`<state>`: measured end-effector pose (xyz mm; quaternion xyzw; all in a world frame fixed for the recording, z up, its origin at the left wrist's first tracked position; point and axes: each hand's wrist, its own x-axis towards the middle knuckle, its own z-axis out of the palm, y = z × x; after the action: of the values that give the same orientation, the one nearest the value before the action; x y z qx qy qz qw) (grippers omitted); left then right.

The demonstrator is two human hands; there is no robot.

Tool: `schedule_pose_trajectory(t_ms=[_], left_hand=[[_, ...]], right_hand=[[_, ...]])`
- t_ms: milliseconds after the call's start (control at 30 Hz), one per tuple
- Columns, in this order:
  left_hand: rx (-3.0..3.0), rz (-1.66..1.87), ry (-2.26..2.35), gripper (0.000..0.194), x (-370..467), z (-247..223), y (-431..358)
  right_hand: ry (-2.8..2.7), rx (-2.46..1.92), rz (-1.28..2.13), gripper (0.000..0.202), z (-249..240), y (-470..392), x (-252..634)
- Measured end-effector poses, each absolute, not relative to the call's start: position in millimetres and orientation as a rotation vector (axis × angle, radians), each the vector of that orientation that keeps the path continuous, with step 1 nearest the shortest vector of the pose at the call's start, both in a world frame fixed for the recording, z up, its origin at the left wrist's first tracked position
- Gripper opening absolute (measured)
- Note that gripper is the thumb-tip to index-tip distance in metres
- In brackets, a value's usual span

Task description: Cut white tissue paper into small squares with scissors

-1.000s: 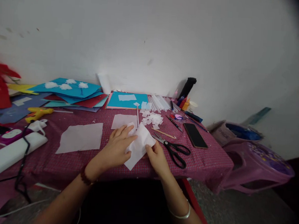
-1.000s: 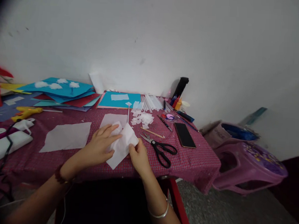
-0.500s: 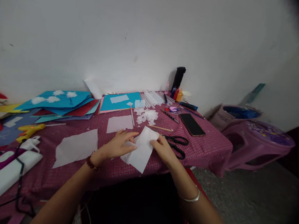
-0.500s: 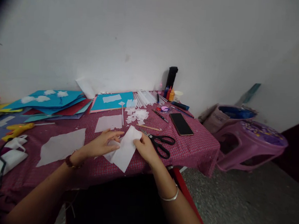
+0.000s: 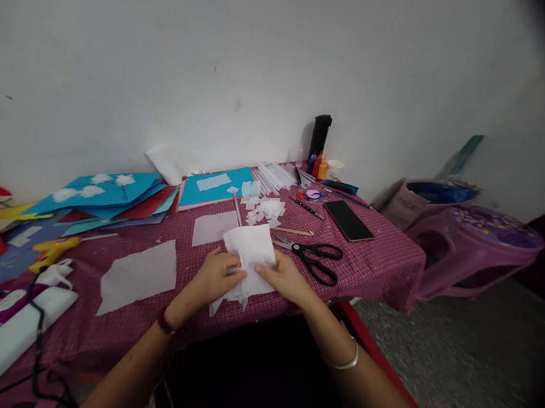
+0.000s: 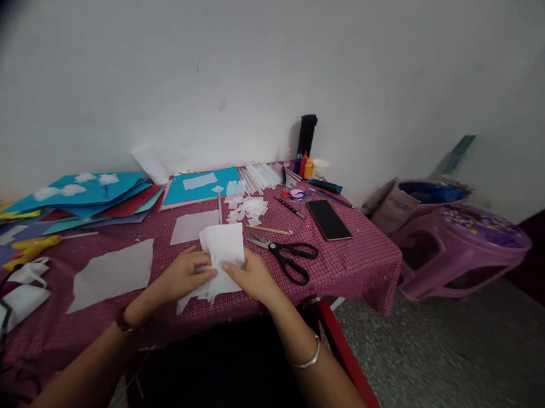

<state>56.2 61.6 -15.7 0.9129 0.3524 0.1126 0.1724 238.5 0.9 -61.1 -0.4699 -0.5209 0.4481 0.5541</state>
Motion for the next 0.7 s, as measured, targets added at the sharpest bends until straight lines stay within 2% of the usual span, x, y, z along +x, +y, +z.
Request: schedule_pose_trajectory(t_ms=[233,700], left_hand=[[2.424,0.319,0.95,0.021,51.3,-19.1,53.9],[2.197,0.344,0.878,0.028,57.4,-22.1,48.5]], right_hand=[[-1.255,-1.151,0.986,0.031,-67.1,3.0,237.0],[-1.224,-1.127,1.019,0.032,-69.3,1.0,236.6]])
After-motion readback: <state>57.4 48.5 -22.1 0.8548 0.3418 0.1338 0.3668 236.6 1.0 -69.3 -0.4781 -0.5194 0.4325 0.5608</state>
